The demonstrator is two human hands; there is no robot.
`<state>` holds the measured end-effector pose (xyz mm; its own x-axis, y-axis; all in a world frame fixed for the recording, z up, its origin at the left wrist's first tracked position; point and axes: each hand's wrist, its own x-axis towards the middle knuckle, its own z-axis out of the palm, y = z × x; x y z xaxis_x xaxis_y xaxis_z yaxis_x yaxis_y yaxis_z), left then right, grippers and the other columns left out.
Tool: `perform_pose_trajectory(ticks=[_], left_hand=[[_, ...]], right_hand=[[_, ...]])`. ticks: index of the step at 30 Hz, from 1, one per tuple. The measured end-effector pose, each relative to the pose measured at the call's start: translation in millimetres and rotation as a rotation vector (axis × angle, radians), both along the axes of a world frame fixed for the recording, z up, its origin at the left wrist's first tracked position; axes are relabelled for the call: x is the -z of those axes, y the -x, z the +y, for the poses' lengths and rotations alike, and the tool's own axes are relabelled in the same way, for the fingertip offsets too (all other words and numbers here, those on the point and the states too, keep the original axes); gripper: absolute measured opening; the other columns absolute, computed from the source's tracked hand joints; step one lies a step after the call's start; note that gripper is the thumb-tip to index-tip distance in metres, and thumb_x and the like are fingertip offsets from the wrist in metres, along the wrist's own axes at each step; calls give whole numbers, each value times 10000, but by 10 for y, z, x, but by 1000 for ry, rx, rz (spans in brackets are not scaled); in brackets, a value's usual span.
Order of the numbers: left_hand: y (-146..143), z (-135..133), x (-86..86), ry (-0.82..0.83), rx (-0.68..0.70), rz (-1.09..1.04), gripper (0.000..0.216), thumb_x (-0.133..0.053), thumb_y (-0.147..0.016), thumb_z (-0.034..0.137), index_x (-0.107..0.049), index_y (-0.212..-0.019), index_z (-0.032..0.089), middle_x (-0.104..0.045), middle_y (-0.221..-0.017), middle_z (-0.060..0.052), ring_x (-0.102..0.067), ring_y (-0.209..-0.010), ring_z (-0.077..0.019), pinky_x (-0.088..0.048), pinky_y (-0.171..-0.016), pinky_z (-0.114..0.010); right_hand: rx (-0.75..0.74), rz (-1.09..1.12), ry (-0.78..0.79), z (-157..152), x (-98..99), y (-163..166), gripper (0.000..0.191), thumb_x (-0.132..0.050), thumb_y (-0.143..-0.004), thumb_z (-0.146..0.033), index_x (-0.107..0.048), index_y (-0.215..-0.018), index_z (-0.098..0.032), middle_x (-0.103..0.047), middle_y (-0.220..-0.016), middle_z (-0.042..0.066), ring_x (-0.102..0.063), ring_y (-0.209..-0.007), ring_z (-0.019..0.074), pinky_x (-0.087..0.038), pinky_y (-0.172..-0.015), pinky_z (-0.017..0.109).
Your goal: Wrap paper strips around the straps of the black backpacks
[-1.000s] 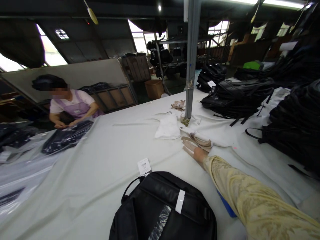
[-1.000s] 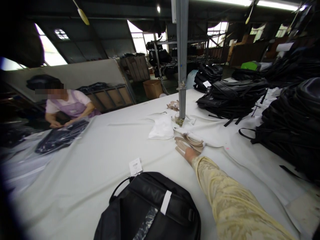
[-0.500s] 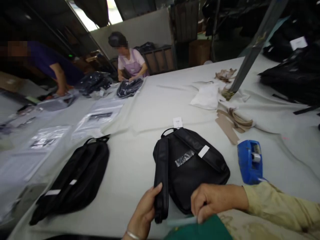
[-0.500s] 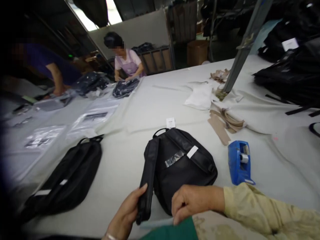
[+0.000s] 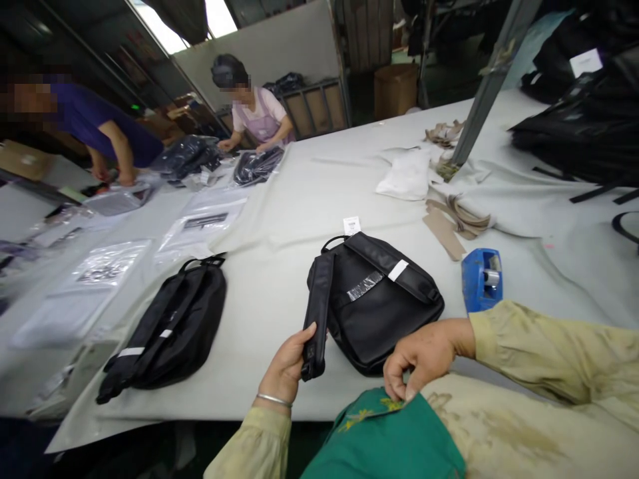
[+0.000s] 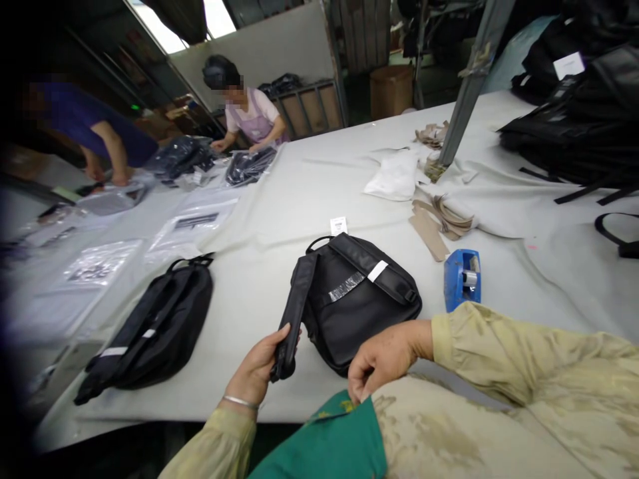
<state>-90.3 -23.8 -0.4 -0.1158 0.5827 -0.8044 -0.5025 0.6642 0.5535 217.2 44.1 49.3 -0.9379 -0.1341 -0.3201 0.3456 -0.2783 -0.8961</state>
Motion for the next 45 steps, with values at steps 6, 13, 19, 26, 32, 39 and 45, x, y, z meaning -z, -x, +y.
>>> perform_pose_trajectory(ticks=[6,13,19,26,32,39,45], left_hand=[[-18,35,-63,4,14,6,145,-649,-845,213,-669,-845,69,-706,-638,-91,-639,-492,-148,-539,-456,-230],[-65,55,-82,-20,45,30,173,-646,-845,214,-671,-803,49,-701,-627,-102,-631,-485,-149,-535,-467,-238],[-153,40,-70,-36,43,37,159,-714,-792,240,-668,-792,87,-689,-589,-81,-617,-475,-160,-525,-479,-257],[-241,-42,45,-35,38,-16,235,-740,-765,290,-683,-835,74,-704,-624,-106,-652,-554,-199,-538,-565,-302],[-271,-69,139,-161,-12,-50,264,-752,-726,211,-666,-949,98,-728,-698,-84,-645,-559,-169,-529,-602,-285],[-241,-114,258,-198,-38,-24,344,-817,-636,236,-639,-892,89,-714,-674,-84,-639,-548,-174,-523,-569,-292],[-214,-140,295,-227,-43,-19,366,-833,-612,264,-634,-871,100,-711,-676,-79,-637,-542,-177,-513,-546,-289]], right_hand=[[381,-306,-121,123,151,81,214,-678,-774,-354,-568,-763,-171,-613,-546,-43,-495,-408,69,-337,-387,149],[691,-432,-375,174,340,684,120,-628,-754,-175,-564,-653,-166,-608,-483,-39,-452,-341,58,-299,-333,156],[785,-357,-269,214,565,1355,199,-610,-759,-102,-551,-577,-153,-598,-463,-32,-462,-349,47,-318,-346,144],[800,-398,-164,200,781,1476,188,-526,-805,-82,-512,-636,-165,-542,-447,-49,-453,-348,48,-280,-329,129],[667,-330,-51,296,851,1331,43,-576,-766,-129,-553,-762,-165,-590,-532,-47,-486,-388,60,-323,-357,137],[411,-337,-285,639,830,1030,83,-640,-643,-129,-657,-723,-139,-662,-595,-6,-558,-504,99,-446,-498,192],[357,-302,-553,783,799,1153,128,-690,-623,-131,-689,-751,-142,-635,-610,-36,-500,-527,75,-368,-491,176]])
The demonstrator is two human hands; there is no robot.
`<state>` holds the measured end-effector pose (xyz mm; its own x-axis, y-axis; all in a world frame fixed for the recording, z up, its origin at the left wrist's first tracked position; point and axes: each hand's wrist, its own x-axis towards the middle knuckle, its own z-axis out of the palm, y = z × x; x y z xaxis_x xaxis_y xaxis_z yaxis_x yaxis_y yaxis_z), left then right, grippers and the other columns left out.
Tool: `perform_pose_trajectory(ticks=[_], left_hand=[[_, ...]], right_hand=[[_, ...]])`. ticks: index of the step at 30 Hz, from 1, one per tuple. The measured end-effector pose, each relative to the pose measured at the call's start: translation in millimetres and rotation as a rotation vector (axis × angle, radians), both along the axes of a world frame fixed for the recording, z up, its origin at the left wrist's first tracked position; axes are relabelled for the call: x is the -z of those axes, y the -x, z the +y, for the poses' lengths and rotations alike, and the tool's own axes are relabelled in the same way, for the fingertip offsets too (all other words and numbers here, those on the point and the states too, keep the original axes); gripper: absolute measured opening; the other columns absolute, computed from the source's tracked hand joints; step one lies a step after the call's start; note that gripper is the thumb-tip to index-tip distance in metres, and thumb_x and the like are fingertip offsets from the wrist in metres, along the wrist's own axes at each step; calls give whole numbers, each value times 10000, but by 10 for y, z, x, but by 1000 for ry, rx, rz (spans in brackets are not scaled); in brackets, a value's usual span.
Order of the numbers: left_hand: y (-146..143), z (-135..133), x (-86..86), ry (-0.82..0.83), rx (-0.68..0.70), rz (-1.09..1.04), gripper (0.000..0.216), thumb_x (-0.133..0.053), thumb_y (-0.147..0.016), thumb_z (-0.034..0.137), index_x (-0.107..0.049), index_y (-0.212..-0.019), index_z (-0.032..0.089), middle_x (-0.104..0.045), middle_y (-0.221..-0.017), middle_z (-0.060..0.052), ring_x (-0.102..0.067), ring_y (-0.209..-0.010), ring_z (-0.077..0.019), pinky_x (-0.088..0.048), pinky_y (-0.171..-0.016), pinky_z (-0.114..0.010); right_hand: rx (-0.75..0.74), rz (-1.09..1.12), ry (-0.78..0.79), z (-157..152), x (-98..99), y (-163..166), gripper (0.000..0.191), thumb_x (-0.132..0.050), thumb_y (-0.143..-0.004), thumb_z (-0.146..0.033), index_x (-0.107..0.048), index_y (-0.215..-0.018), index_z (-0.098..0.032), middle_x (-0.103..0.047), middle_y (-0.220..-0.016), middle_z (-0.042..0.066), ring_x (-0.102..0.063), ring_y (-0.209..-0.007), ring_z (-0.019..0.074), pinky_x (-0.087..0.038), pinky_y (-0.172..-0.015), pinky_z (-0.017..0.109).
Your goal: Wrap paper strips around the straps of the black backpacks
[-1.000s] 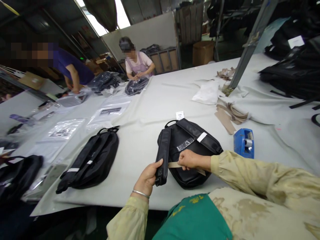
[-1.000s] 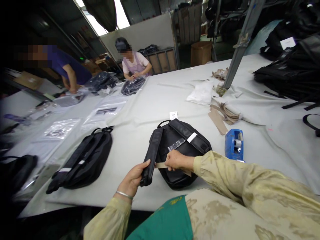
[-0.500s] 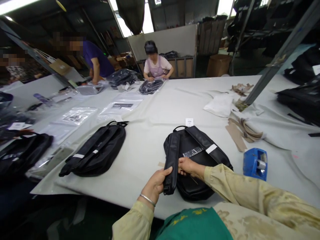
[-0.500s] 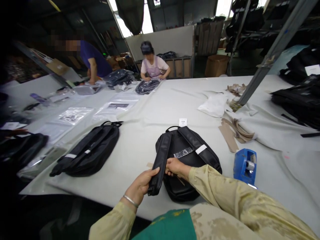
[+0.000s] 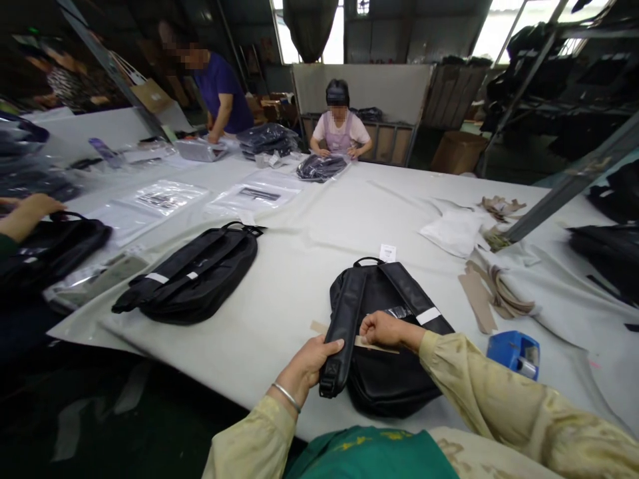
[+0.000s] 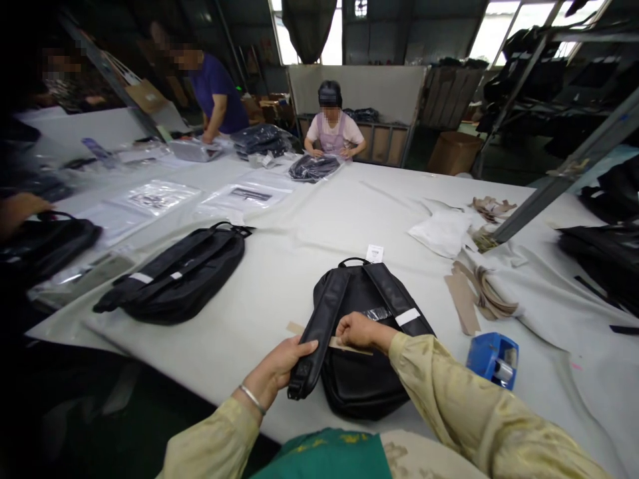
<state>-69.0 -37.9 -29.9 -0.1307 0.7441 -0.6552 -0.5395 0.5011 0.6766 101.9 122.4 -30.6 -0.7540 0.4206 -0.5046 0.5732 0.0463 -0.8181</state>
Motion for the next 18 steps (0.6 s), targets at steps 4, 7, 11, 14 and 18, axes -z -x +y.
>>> perform_pose_trajectory(ticks=[4,7,11,14,18], left_hand=[[20,-6,72,46,9,73,302,-815,-614,249,-647,-813,96,-695,-626,-68,-620,-513,-175,-487,-517,-282],[-3,13,90,45,10,99,294,-816,-606,267,-660,-782,91,-693,-626,-72,-618,-518,-178,-475,-522,-283],[-56,37,22,23,18,157,250,-799,-617,249,-669,-770,102,-672,-607,-43,-584,-504,-155,-436,-529,-265],[-69,20,-39,-54,51,275,173,-758,-671,233,-683,-773,115,-673,-626,-26,-571,-540,-147,-416,-558,-251],[-71,-10,-47,-178,-17,309,187,-718,-742,300,-714,-829,134,-717,-734,-50,-630,-720,-204,-425,-644,-250]], right_hand=[[-37,-30,-27,146,-125,40,157,-738,-613,-157,-695,-763,-143,-638,-626,-33,-514,-546,78,-382,-499,175],[15,-23,19,184,-304,179,183,-746,-618,-149,-682,-790,-151,-651,-626,-29,-549,-535,88,-421,-495,178],[31,-14,117,36,-484,529,109,-720,-681,-137,-632,-742,-155,-637,-569,-21,-602,-508,123,-485,-476,205],[33,-39,148,-98,-527,714,122,-697,-781,-220,-607,-740,-148,-659,-619,10,-631,-538,137,-513,-474,217],[34,-74,248,-156,-515,749,308,-547,-928,-423,-568,-797,-144,-683,-679,56,-633,-548,137,-520,-481,228]])
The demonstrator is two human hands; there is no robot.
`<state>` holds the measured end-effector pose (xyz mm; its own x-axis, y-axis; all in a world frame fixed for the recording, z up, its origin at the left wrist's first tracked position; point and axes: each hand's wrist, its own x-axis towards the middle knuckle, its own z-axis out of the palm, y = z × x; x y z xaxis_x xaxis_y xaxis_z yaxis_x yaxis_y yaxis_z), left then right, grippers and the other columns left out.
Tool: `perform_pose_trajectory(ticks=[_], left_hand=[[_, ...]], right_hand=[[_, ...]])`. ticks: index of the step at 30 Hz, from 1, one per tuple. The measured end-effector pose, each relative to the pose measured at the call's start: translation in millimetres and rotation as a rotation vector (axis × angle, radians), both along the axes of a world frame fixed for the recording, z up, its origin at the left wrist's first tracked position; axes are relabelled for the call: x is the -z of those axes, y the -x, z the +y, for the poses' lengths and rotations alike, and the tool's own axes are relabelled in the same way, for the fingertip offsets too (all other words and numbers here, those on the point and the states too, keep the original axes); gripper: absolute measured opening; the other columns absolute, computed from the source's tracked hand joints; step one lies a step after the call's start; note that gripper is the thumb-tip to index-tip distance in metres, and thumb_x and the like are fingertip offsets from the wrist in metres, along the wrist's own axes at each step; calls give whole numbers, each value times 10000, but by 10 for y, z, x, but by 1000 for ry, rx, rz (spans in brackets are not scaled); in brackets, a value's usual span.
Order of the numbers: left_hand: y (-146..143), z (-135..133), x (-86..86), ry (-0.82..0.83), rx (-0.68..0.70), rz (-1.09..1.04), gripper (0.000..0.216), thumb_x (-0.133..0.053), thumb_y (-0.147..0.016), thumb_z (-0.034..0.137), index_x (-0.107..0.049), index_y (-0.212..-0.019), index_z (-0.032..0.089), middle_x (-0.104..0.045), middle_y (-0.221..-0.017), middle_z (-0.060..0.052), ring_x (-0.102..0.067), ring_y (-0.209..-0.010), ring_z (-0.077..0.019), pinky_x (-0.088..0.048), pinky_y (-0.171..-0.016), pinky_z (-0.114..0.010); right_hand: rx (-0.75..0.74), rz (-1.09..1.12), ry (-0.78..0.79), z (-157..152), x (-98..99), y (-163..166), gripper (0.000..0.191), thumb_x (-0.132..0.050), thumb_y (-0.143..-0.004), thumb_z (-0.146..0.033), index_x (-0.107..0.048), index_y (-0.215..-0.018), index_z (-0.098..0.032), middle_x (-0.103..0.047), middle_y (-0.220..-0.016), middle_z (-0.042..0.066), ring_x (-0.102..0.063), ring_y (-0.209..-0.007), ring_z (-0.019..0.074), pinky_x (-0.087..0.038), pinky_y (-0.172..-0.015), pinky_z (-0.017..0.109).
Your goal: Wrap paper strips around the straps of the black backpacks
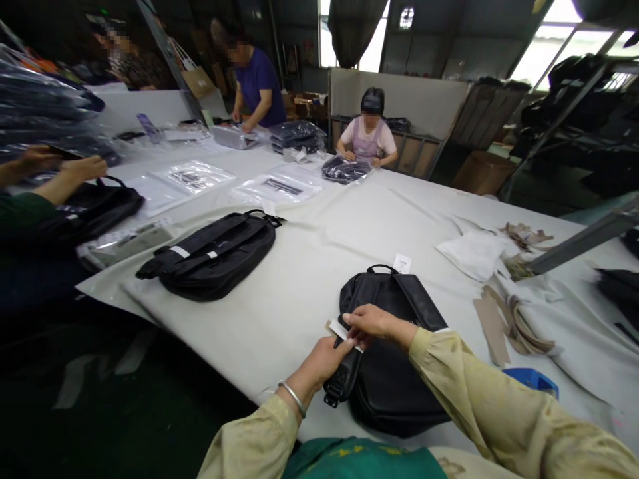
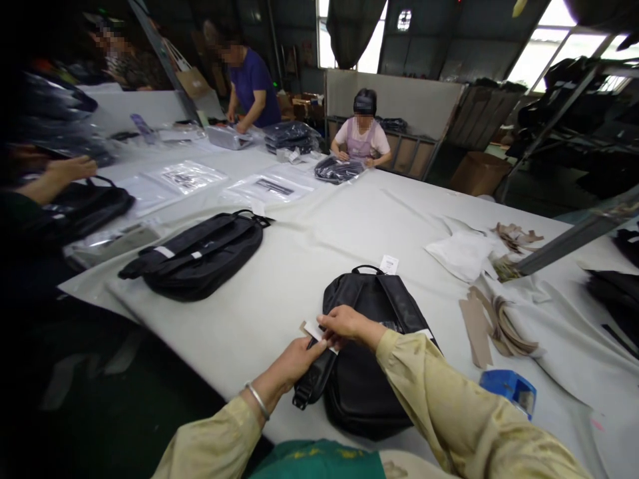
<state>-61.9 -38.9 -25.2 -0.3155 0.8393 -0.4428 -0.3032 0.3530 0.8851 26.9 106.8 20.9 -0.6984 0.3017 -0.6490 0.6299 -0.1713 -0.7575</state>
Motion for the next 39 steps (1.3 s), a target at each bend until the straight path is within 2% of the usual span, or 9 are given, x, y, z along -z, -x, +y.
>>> perform_pose_trajectory(ticks=[4,6,10,13,16,21,25,30,39], left_hand=[[-34,28,51,53,-108,17,169,-677,-779,301,-704,-747,138,-678,-634,-45,-592,-663,-204,-379,-592,-253],[-49,53,66,77,-114,92,177,-663,-788,284,-692,-690,139,-652,-601,-37,-557,-624,-190,-359,-578,-256],[-50,79,51,94,-124,201,155,-671,-775,270,-693,-675,153,-635,-589,-43,-532,-602,-191,-334,-568,-271],[-50,81,33,158,-126,235,131,-676,-763,276,-689,-701,161,-638,-612,-48,-520,-577,-184,-314,-547,-278],[-58,87,58,201,-78,252,202,-618,-791,301,-645,-639,170,-579,-567,-20,-461,-528,-156,-283,-514,-275],[-46,87,143,133,-74,153,201,-560,-768,261,-582,-588,173,-532,-542,7,-433,-534,-141,-283,-506,-263],[-26,56,131,43,-22,69,172,-560,-749,275,-644,-670,146,-605,-618,-11,-482,-600,-151,-350,-553,-255],[-49,63,166,-50,-73,77,330,-581,-760,433,-696,-759,124,-670,-749,-42,-540,-732,-183,-422,-679,-277],[27,69,280,94,-44,186,408,-619,-714,511,-671,-757,108,-624,-666,-29,-514,-630,-159,-386,-579,-269]], right_hand=[[-113,-2,-183,49,-34,-33,227,-479,-957,-332,-581,-906,-135,-712,-818,97,-661,-629,156,-540,-572,272],[-270,97,-538,83,-106,-8,169,-570,-880,-224,-613,-1014,-131,-710,-944,109,-676,-782,182,-537,-707,295],[-812,480,-1162,89,-282,179,497,-650,-769,-113,-564,-1254,-173,-597,-1259,133,-544,-1144,243,-439,-917,350],[-1141,563,-1317,60,-311,347,277,-634,-807,-151,-634,-1084,-168,-648,-1086,105,-536,-1055,250,-419,-846,365],[-1220,539,-1372,87,-197,366,58,-597,-859,-189,-636,-831,-158,-640,-838,70,-524,-863,217,-394,-775,350],[-960,626,-1385,130,154,-67,207,-495,-953,-256,-652,-854,-163,-639,-867,78,-504,-870,202,-374,-779,348],[-562,588,-1265,-65,434,-420,229,-536,-942,-320,-672,-1071,-188,-658,-1066,89,-532,-996,216,-393,-850,364],[-40,474,-1025,-339,711,-411,133,-609,-877,-235,-718,-938,-188,-678,-1013,73,-577,-997,199,-426,-910,344],[-48,341,-953,-376,632,-315,302,-617,-840,-220,-674,-1135,-244,-589,-1290,65,-482,-1207,252,-373,-1008,440]])
